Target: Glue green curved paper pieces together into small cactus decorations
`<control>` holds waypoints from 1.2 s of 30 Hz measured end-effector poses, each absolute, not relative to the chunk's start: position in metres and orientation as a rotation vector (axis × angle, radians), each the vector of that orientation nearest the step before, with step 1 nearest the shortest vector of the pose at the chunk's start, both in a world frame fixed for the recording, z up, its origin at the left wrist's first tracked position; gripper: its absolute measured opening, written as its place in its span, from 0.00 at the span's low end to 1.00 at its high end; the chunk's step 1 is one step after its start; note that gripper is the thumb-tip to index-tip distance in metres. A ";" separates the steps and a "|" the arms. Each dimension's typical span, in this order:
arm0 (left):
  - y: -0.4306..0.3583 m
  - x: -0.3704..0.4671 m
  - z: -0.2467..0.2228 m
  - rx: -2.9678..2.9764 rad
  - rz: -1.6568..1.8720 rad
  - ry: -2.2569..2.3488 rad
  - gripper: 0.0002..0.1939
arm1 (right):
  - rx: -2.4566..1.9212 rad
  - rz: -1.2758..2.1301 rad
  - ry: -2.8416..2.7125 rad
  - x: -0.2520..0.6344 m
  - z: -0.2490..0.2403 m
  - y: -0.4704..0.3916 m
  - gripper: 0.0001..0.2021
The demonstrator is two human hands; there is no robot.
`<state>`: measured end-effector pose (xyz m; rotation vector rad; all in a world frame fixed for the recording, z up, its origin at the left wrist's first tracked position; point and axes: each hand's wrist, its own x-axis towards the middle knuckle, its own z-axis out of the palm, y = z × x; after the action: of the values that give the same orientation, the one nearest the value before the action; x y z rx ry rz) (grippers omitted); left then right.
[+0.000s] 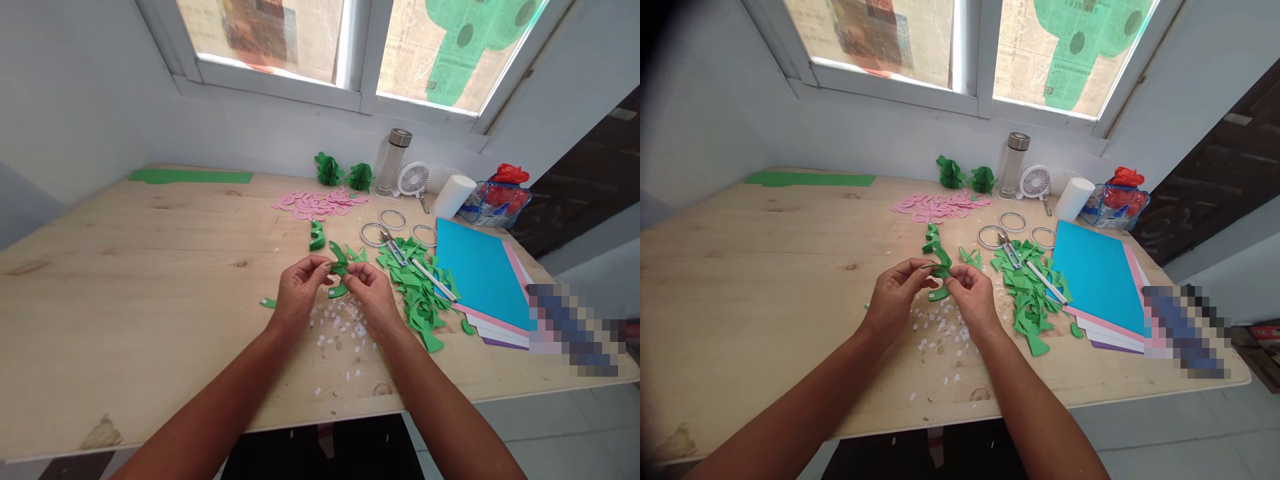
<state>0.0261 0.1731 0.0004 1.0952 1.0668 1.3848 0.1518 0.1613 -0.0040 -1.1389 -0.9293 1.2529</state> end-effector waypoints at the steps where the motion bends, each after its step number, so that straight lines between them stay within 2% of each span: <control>1: 0.173 0.026 0.000 1.077 1.386 1.056 0.08 | -1.133 1.250 -0.944 0.152 -0.004 0.161 0.09; 14: 0.175 0.026 -0.002 0.980 1.369 0.968 0.09 | -1.078 1.254 -0.982 0.151 -0.002 0.161 0.13; 21: 0.176 0.027 -0.001 0.898 1.358 0.943 0.13 | -1.046 1.274 -0.953 0.152 -0.004 0.161 0.14; 36: 0.176 0.024 0.001 0.872 1.368 0.903 0.13 | -0.975 1.335 -0.959 0.152 -0.005 0.161 0.13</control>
<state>0.0243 0.1758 0.0012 0.8721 0.9035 1.3684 0.1523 0.1605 -0.0051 -0.9748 -0.9592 1.3353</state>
